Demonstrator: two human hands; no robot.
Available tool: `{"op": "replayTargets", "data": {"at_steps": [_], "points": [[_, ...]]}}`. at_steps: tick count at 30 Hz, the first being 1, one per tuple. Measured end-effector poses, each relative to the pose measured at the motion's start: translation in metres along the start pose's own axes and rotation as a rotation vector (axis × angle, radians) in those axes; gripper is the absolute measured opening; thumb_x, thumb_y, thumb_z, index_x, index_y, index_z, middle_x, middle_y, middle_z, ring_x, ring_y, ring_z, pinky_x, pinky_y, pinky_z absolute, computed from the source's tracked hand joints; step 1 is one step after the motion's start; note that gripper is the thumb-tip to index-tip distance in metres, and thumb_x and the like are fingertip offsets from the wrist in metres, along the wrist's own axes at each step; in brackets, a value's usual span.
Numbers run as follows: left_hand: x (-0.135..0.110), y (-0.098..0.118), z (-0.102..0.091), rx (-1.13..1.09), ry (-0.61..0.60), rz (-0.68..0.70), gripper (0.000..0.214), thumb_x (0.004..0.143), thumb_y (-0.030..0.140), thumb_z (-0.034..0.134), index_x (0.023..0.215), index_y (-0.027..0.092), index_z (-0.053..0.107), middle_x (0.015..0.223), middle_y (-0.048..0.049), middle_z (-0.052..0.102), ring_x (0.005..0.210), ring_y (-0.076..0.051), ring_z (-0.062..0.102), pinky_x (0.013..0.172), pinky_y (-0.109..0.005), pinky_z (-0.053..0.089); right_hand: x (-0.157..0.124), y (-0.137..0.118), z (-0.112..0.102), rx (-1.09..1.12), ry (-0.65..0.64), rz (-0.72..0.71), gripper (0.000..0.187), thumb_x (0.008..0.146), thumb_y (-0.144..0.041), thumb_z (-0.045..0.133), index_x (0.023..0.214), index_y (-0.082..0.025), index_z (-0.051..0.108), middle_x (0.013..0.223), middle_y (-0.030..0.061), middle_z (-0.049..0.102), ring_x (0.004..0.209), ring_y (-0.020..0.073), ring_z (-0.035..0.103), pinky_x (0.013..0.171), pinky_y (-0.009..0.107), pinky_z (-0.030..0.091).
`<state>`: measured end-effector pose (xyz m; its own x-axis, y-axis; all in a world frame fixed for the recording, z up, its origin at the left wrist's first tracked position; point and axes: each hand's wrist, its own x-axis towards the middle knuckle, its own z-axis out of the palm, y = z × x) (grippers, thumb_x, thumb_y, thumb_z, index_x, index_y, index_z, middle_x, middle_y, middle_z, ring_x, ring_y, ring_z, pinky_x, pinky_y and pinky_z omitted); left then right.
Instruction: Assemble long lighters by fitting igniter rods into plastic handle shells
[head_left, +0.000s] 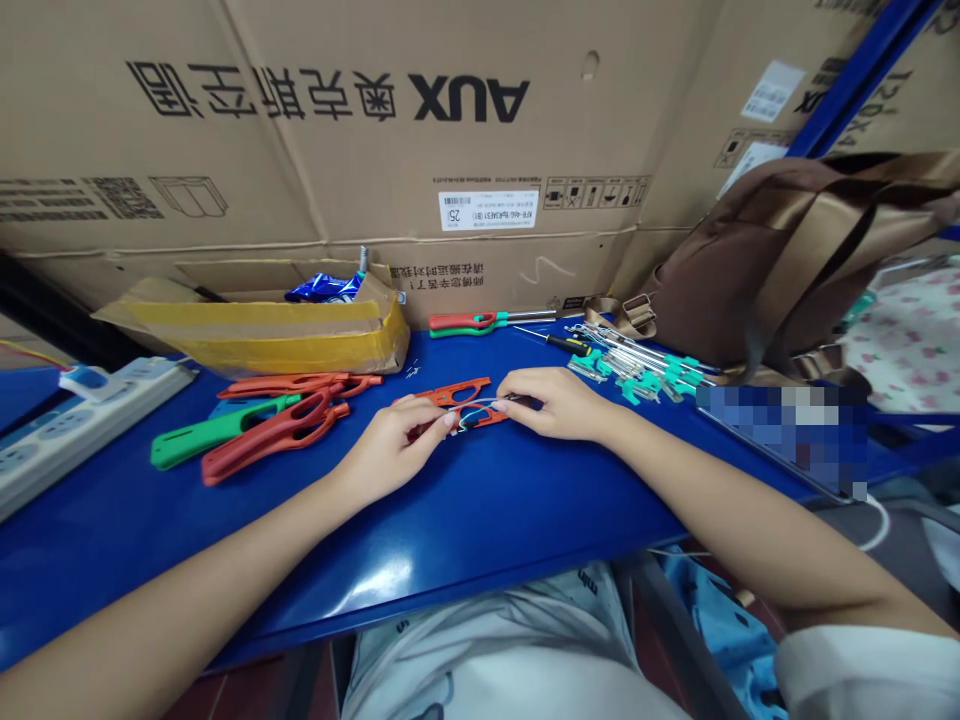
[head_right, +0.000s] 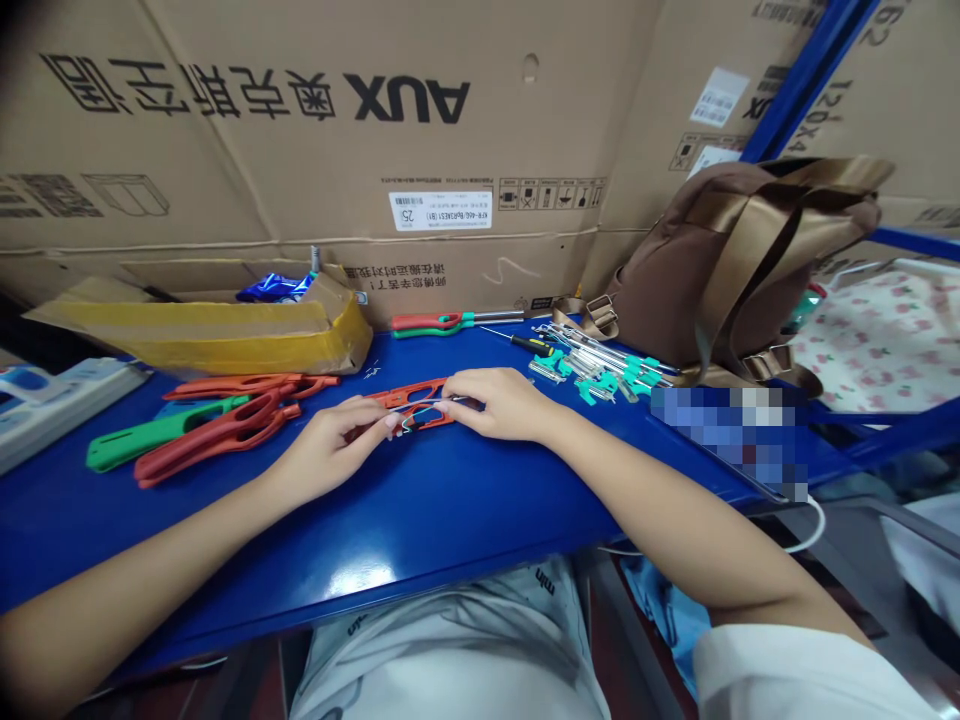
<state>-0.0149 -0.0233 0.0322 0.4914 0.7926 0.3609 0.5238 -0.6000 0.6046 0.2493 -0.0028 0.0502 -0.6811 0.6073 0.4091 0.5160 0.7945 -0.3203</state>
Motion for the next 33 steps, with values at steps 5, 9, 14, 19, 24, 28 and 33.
{"op": "replayTargets", "data": {"at_steps": [5,9,14,19,24,28,33], "points": [[0.0,0.004,0.003,-0.107,-0.071,-0.035,0.042,0.098,0.046,0.051,0.073,0.019,0.069,0.076,-0.0042,0.071,0.076,-0.019,0.063,0.076,-0.03,0.049,0.0,-0.002,-0.001,0.001,0.049,0.001,0.028,0.103,-0.039,0.048,0.091,-0.021,0.065,0.09,0.0046,0.071,0.082,0.0168,0.064,0.073,0.027,0.044],[-0.001,0.01,0.005,-0.248,-0.081,-0.152,0.042,0.094,0.051,0.056,0.073,0.018,0.07,0.074,-0.0034,0.071,0.069,-0.017,0.063,0.068,-0.027,0.05,0.0,-0.001,-0.002,-0.01,0.076,0.007,0.026,0.102,-0.038,0.049,0.092,-0.02,0.065,0.09,0.0041,0.071,0.08,0.0164,0.064,0.072,0.027,0.044],[0.002,0.012,0.003,-0.306,-0.026,-0.201,0.046,0.088,0.06,0.061,0.074,0.017,0.07,0.073,-0.0029,0.072,0.066,-0.016,0.062,0.066,-0.026,0.05,0.0,0.0,-0.003,0.015,0.065,0.025,0.022,0.101,-0.037,0.051,0.095,-0.02,0.064,0.093,0.0049,0.071,0.082,0.0171,0.063,0.074,0.028,0.045],[0.004,0.005,-0.003,-0.165,0.097,-0.175,0.042,0.087,0.058,0.064,0.085,0.018,0.075,0.083,-0.0051,0.076,0.073,-0.018,0.064,0.066,-0.027,0.049,-0.004,0.0,-0.008,0.144,-0.032,0.099,0.019,0.095,-0.031,0.058,0.112,-0.022,0.053,0.095,0.0034,0.064,0.079,0.0165,0.059,0.072,0.029,0.046],[0.005,-0.004,-0.005,-0.032,0.128,-0.115,0.032,0.09,0.048,0.063,0.087,0.019,0.077,0.085,-0.0057,0.076,0.075,-0.019,0.064,0.07,-0.029,0.049,-0.005,0.009,-0.008,0.224,-0.112,0.137,0.012,0.093,-0.021,0.056,0.102,-0.021,0.049,0.09,0.0023,0.06,0.073,0.0149,0.055,0.067,0.028,0.046],[0.005,-0.008,-0.004,-0.009,0.118,-0.09,0.027,0.092,0.043,0.062,0.088,0.019,0.075,0.086,-0.0056,0.075,0.077,-0.019,0.064,0.072,-0.029,0.048,-0.003,0.015,-0.007,0.21,-0.13,0.118,0.005,0.094,-0.024,0.058,0.097,-0.02,0.056,0.091,0.0039,0.063,0.078,0.0162,0.057,0.07,0.029,0.047],[0.005,-0.007,-0.006,0.026,0.103,-0.057,0.024,0.093,0.039,0.061,0.086,0.019,0.073,0.086,-0.005,0.073,0.077,-0.018,0.062,0.074,-0.03,0.048,-0.002,0.018,-0.007,0.214,-0.139,0.066,0.011,0.097,-0.027,0.056,0.097,-0.019,0.063,0.091,0.0041,0.066,0.08,0.0167,0.058,0.074,0.03,0.047]]}}
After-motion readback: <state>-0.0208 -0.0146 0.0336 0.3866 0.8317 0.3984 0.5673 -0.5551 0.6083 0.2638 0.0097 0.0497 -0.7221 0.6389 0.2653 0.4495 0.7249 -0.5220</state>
